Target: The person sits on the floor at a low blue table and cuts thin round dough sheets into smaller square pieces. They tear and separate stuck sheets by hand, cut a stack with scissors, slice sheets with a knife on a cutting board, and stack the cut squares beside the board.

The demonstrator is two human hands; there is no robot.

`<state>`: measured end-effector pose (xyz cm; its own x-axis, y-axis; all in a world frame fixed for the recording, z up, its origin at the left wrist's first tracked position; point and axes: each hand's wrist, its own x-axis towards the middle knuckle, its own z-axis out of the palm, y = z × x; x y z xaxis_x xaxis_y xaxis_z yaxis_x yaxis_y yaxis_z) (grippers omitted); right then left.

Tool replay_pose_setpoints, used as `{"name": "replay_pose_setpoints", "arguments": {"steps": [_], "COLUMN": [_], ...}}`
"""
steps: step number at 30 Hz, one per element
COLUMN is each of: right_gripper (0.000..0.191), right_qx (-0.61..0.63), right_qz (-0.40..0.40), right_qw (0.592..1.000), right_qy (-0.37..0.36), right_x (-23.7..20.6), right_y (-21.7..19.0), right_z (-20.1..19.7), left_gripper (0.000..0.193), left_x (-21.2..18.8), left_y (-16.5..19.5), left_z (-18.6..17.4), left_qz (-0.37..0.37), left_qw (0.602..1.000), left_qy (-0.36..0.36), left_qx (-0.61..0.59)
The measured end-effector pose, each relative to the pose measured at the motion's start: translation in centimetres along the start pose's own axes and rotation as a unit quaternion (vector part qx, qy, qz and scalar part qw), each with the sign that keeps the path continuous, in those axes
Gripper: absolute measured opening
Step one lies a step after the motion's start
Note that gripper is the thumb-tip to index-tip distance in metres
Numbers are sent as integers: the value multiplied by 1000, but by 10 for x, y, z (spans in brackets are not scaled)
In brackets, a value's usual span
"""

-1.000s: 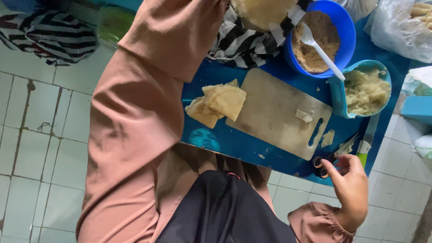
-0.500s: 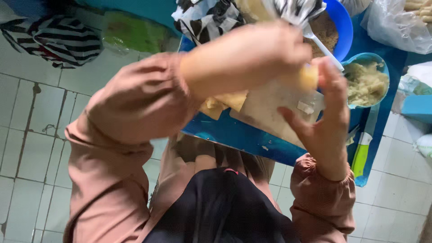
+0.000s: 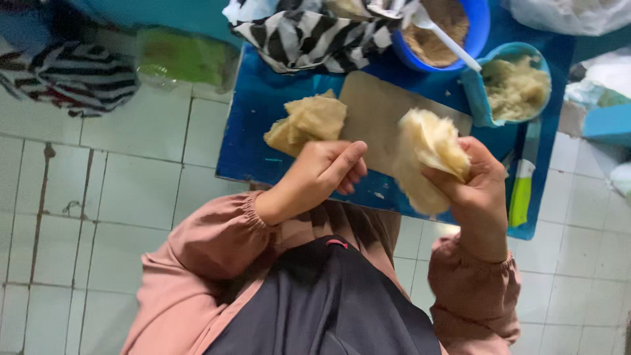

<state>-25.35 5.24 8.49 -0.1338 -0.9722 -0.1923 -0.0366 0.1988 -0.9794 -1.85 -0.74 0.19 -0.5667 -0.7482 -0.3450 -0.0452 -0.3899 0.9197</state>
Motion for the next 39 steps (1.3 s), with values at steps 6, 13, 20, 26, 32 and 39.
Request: {"name": "replay_pose_setpoints", "arguments": {"steps": [6,13,20,26,32,39], "right_gripper": [34,39,48,39,35,43], "right_qx": [-515,-351,364,-106,-380,-575], "right_qz": [-369,-307,22,-160,-313,-155], "right_qw": [768,884,931,974,855,741], "right_qy": [-95,-28,3,118,165,310], "right_x": [-3,-38,-15,14,28,-13], "right_y": [19,61,95,97,92,118], "right_z": [13,0,-25,-22,-27,-155], "left_gripper": [78,51,47,41,37,40], "left_x": [59,42,45,36,42,48], "left_y": [-52,-56,-39,-27,-32,-28], "left_z": [18,32,51,42,49,64], "left_qz": [-151,-96,-46,156,246,216], "left_qw": [881,948,947,946,886,857], "left_qy": [-151,-49,-126,130,210,263], "left_qx": [-422,-301,-291,254,331,386]}}
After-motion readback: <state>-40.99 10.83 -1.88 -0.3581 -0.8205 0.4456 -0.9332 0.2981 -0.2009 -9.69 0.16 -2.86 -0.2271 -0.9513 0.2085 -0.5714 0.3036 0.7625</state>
